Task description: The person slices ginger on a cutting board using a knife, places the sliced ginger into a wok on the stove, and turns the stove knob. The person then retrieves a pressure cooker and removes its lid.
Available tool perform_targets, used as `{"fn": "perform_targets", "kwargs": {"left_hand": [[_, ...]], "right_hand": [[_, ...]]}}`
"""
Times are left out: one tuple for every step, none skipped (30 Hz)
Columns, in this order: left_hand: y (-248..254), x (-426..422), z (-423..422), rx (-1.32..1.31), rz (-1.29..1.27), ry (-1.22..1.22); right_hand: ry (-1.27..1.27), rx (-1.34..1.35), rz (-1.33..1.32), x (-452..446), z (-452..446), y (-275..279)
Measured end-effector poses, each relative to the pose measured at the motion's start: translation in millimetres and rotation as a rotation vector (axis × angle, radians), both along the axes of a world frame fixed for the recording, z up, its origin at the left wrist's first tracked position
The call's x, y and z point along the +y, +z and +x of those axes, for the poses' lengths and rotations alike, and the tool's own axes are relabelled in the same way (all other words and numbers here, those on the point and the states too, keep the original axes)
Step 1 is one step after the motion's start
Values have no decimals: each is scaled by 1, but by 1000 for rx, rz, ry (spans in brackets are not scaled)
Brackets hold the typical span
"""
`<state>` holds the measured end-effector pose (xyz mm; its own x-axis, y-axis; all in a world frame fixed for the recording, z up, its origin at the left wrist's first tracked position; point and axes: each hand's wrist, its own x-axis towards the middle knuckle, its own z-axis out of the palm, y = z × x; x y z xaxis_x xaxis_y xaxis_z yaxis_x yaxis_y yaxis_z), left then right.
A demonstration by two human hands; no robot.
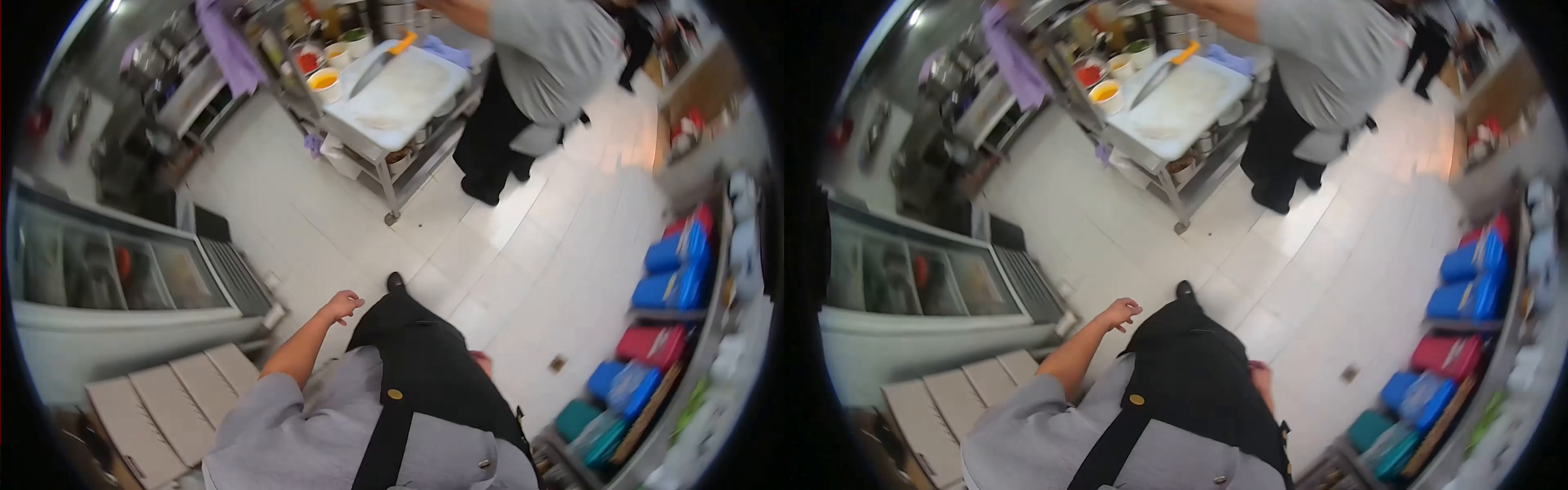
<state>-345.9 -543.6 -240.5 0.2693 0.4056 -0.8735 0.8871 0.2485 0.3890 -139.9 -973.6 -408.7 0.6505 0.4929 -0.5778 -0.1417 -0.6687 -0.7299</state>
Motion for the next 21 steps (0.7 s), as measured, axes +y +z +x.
{"fn": "perform_targets", "kwargs": {"left_hand": [[-5, -7, 13, -5, -113, 12], [-10, -11, 23, -18, -261, -37], [-48, -17, 28, -84, -110, -64], [-90, -27, 29, -134, 40, -94], [-102, -22, 32, -118, -23, -141], [-116, -15, 38, -115, -89, -192], [-142, -23, 41, -48, -104, -205], [-131, -21, 48, 47, -99, -239], [-129, -23, 51, 70, -131, -212], [-127, -26, 56, 112, -142, -192], [-116, -29, 65, 173, -167, -149], [-111, -20, 77, 239, -179, -109], [-117, -9, 90, 97, -206, -141], [-131, -3, 102, -37, -231, -182], [-163, -11, 122, -283, -232, 53], [-196, -24, 141, -516, -232, 280], [-212, -20, 155, -583, -244, 362], [-221, -16, 168, -651, -257, 441], [-233, -13, 175, -651, -293, 464], [-250, -3, 180, -612, -272, 445], [-266, -4, 187, -580, -259, 426]], "right_hand": [[15, 75, -85, 18, 17, 12], [22, 115, -63, 44, 33, 56], [16, 172, -55, 59, 50, 57], [73, 139, -110, 77, 67, 77], [161, 129, -217, 111, 86, 108], [243, 115, -332, 143, 108, 130], [209, 219, -360, 163, 129, 138], [171, 317, -386, 187, 150, 144], [234, 354, -421, 215, 172, 151], [300, 399, -462, 243, 191, 154], [365, 413, -520, 275, 206, 147], [432, 429, -563, 310, 218, 132], [531, 428, -640, 346, 222, 108], [578, 416, -677, 387, 225, 76], [579, 476, -695, 422, 228, 37], [556, 546, -718, 445, 228, -3], [528, 655, -601, 472, 239, -48], [484, 759, -482, 498, 266, -98], [231, 1495, -229, 512, 324, -193], [219, 636, -370, 560, 276, -169], [310, 1088, -198, 583, 336, -240]]}}
